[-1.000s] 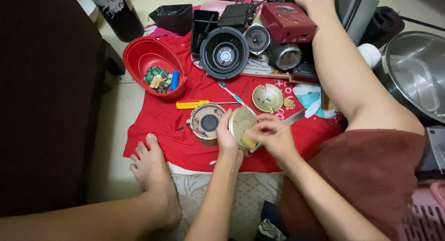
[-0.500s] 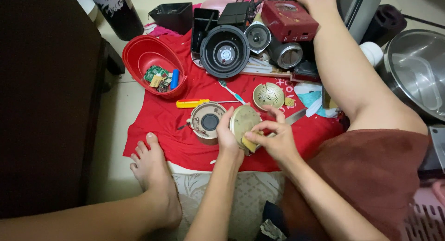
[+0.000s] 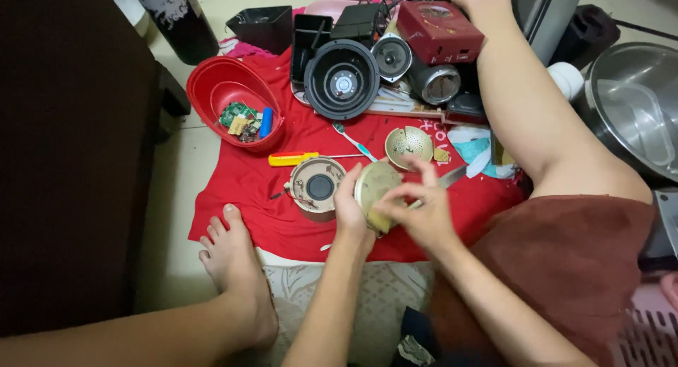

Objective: The person sits on the floor and cleans a circular speaker component using a small yellow sponge. They wipe the surface of the component, turn it over to clean the other side, and continue scrubbing with the sponge. The person also briefly handles a toothbrush and a screwdriver lying nearby.

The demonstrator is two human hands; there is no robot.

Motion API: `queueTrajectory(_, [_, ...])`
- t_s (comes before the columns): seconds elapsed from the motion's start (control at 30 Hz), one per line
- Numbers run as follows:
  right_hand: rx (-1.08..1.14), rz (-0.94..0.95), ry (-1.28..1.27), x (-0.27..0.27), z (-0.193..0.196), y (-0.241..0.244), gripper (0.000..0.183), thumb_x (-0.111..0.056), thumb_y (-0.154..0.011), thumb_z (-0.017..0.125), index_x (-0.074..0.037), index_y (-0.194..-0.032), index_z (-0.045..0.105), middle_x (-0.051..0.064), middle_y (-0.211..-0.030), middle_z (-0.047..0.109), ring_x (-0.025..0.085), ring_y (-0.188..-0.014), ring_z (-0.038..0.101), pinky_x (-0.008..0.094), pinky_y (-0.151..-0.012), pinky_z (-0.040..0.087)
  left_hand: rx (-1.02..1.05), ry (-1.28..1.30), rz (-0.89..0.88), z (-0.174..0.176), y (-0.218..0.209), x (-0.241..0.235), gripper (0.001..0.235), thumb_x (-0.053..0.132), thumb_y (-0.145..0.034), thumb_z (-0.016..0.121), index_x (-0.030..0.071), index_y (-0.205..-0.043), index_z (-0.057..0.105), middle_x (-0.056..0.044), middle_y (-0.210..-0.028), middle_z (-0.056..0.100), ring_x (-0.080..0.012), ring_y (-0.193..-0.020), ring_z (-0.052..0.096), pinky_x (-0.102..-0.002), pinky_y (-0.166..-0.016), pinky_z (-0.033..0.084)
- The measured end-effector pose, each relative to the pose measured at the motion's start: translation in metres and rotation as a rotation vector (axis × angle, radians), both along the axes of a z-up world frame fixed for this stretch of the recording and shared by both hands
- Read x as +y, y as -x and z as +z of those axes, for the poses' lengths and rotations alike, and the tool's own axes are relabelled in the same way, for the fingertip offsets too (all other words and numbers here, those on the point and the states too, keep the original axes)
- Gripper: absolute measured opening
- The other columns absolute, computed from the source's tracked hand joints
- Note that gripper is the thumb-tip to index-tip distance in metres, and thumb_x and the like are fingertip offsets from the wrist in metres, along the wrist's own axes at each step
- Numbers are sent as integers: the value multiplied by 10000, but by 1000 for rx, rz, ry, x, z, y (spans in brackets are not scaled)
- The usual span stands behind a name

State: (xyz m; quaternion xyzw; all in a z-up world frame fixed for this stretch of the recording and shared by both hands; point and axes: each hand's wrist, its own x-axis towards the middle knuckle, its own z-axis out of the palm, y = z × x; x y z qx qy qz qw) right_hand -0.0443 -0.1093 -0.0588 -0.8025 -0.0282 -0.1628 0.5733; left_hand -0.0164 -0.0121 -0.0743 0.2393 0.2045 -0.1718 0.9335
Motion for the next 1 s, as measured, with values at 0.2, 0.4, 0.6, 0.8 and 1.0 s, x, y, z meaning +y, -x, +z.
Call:
queueTrajectory(0.2, [69,-210,-61,-16,3,-18,114,-105,-627,753,-95,-693,661,81,-1223,442,273,-1125,444,362,-906,409,21,11,-43,8,3,-9,415,407,-815,502,65,-986,664,-148,-911,661,-242,-744,643,-343,-682,526])
queueTrajectory(0.4, [23,-179,-79,-20,-16,-19,143,-135,-635,768,-86,-705,654,101,-1237,408,306,-1148,392,385,-966,327,20,-24,-26,4,6,-10,371,368,-824,501,54,-923,673,-139,-864,671,-209,-690,646,-313,-648,521])
queueTrajectory(0.6, [12,-53,36,-9,1,-6,163,-143,-542,781,-142,-671,681,82,-1251,431,313,-1148,425,405,-999,303,15,-24,-24,-20,2,-7,352,357,-809,514,63,-913,677,-129,-863,680,-212,-708,662,-308,-644,528])
queueTrajectory(0.8, [0,-35,11,1,-1,-2,248,-155,-477,867,-151,-654,694,57,-1169,472,256,-1085,475,383,-951,335,-10,-79,-44,-8,4,-4,400,393,-802,504,60,-952,668,-129,-842,670,-214,-676,642,-307,-642,523])
queueTrajectory(1.0, [-31,-106,32,-11,-1,-4,179,-141,-571,802,-151,-704,682,68,-1157,459,258,-1077,457,382,-954,327,17,-173,-15,-8,2,-14,294,330,-771,576,60,-780,692,-100,-712,671,-184,-555,621,-296,-546,512])
